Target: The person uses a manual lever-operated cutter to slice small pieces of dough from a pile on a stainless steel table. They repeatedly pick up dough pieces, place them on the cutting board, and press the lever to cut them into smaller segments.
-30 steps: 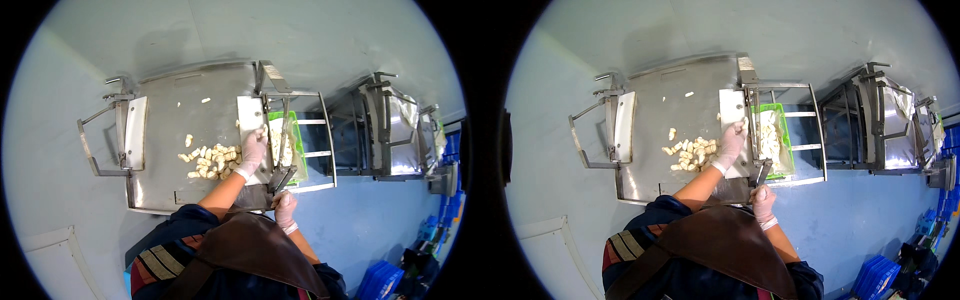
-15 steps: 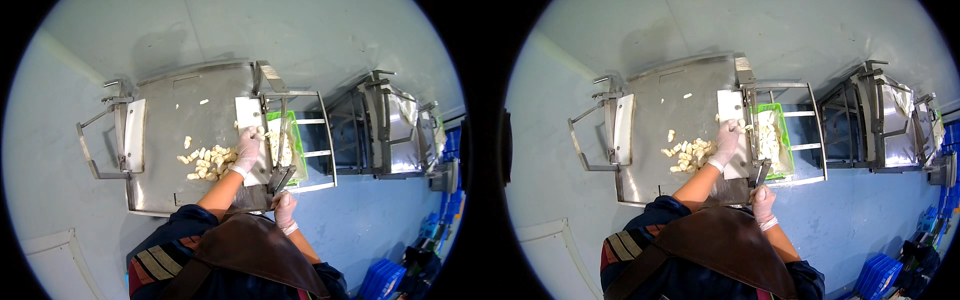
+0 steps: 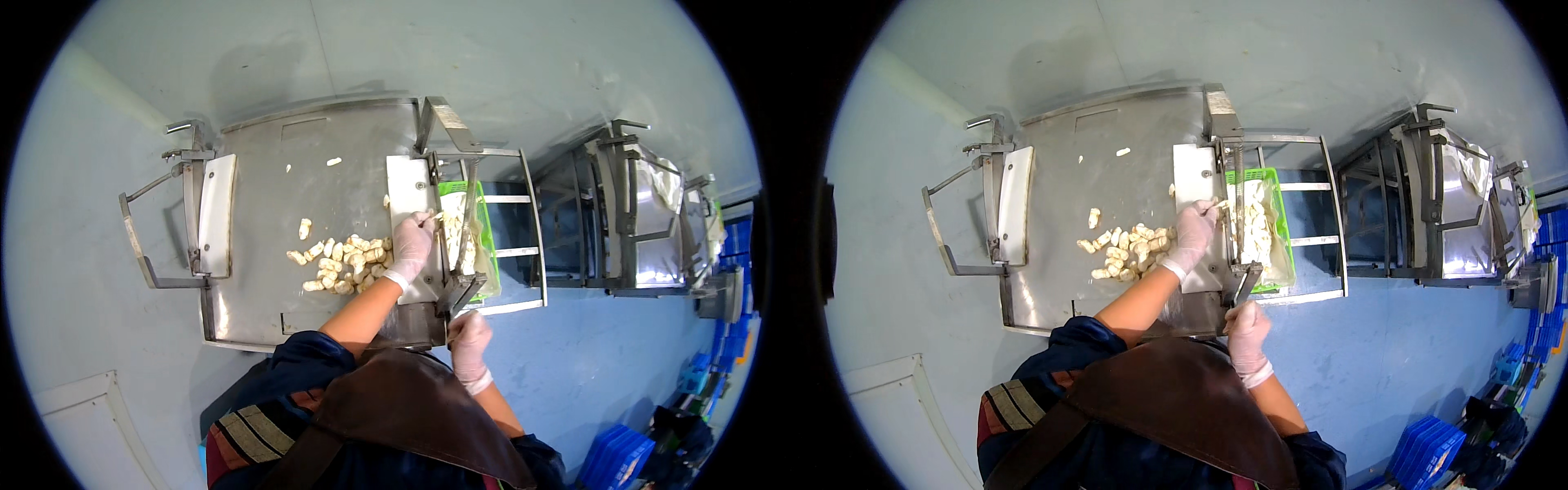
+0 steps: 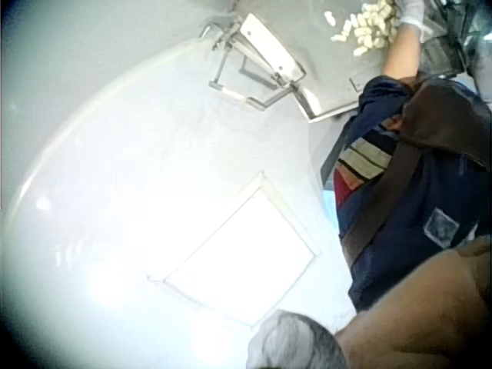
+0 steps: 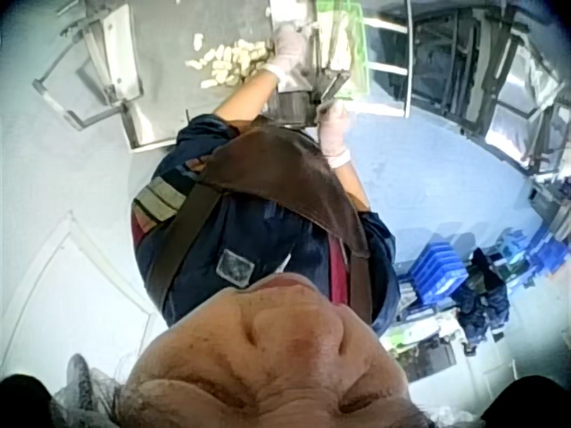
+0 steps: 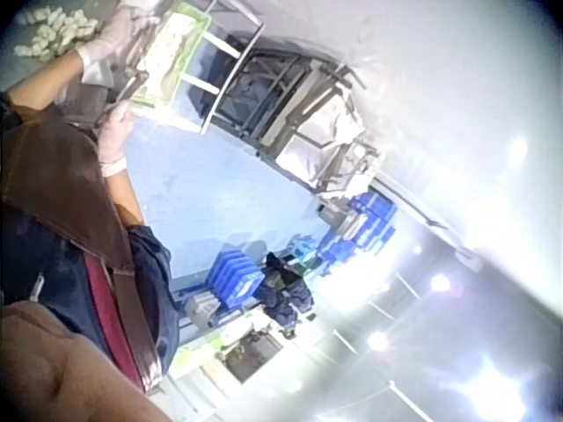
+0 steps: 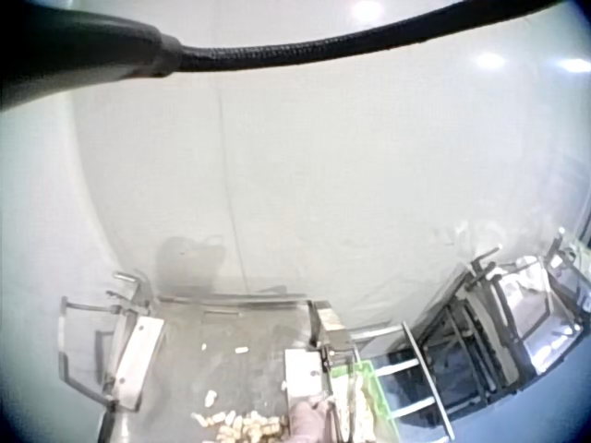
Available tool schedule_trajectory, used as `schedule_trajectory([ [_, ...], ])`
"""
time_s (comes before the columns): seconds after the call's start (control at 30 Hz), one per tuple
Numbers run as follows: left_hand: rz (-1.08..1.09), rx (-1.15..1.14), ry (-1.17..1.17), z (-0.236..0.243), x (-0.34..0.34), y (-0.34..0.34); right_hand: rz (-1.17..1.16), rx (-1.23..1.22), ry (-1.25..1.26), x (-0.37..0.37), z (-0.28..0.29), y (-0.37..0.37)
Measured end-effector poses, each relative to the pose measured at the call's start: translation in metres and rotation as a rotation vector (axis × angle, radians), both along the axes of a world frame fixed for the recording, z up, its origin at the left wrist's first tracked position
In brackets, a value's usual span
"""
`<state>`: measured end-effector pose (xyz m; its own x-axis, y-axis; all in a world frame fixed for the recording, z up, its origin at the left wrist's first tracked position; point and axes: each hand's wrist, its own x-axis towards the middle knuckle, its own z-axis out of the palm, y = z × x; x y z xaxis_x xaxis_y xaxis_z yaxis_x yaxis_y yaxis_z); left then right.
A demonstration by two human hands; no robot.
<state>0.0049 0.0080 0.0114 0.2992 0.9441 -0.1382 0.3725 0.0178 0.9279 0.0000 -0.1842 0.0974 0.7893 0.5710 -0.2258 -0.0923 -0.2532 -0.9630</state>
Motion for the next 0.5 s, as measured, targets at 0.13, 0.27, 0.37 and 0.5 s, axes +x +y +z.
schedule_trajectory([
  [0.13,0.049,0.075,0.012,-0.008,-0.002,-0.002,-0.027,-0.107,-0.084,0.006,0.046,0.025],
  [0.27,-0.035,-0.025,-0.03,-0.001,0.002,-0.006,-0.044,0.026,-0.103,-0.006,-0.022,-0.006],
  [0.37,0.018,0.154,0.085,-0.011,-0.002,-0.001,-0.016,-0.135,0.013,0.007,0.052,0.027],
  [0.5,-0.079,0.022,0.112,-0.012,0.003,0.008,-0.037,-0.007,-0.099,-0.001,0.001,0.003],
])
